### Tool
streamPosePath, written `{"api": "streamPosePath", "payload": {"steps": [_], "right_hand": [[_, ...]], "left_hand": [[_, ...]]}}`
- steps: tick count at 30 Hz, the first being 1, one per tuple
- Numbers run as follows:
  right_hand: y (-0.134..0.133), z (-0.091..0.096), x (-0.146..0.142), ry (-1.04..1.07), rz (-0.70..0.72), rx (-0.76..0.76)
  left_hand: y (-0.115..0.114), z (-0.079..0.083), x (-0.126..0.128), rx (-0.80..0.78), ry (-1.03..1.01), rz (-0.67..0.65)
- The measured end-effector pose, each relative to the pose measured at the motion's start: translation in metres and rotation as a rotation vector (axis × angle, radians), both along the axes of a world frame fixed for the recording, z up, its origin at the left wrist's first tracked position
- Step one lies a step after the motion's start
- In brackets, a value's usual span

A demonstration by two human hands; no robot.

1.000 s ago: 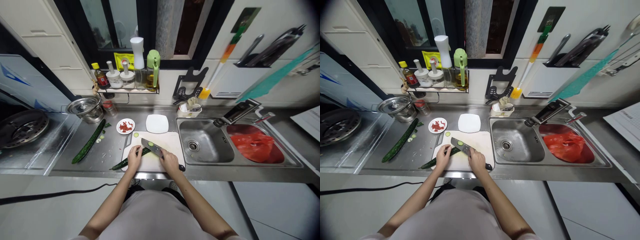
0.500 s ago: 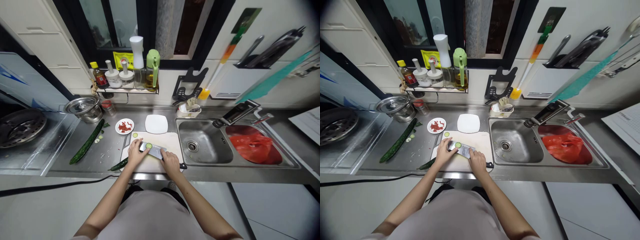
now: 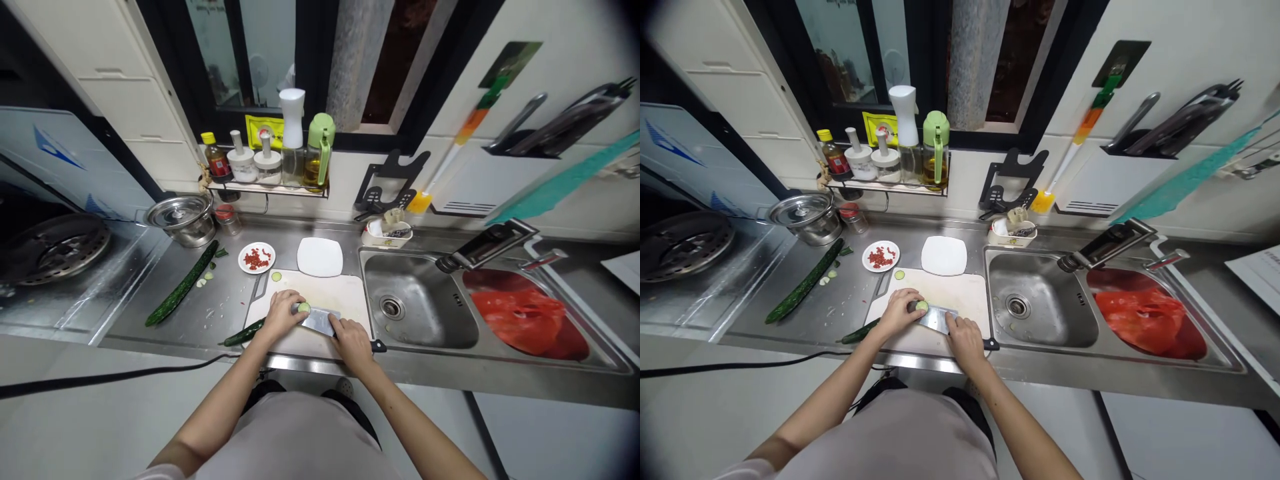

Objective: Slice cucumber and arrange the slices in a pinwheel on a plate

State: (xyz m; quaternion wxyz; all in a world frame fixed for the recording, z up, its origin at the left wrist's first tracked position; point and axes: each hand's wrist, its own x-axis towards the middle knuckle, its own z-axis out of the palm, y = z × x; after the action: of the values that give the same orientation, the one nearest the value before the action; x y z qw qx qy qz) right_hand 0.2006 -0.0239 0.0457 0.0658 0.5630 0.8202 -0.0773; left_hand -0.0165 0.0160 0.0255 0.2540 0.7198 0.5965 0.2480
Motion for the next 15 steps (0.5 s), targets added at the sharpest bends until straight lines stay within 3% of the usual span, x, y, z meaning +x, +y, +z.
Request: {"api": "streamPosePath", "payload": {"steps": [4, 11, 15], "right_hand": [[0.001, -0.005, 0.002, 0.001, -0.025, -0.001], [0.002, -0.007, 0.013, 0.017, -0.135, 0.011], [0.003, -0.008, 0.018, 0.037, -0.204, 0.000]], "left_hand": [[0.006, -0.007, -0.002, -0.023, -0.131, 0.106], [0.037, -0.034, -0.034, -0.075, -0.499, 0.542], [0.050, -0.048, -0.056, -0.074, -0.457, 0.707]]}}
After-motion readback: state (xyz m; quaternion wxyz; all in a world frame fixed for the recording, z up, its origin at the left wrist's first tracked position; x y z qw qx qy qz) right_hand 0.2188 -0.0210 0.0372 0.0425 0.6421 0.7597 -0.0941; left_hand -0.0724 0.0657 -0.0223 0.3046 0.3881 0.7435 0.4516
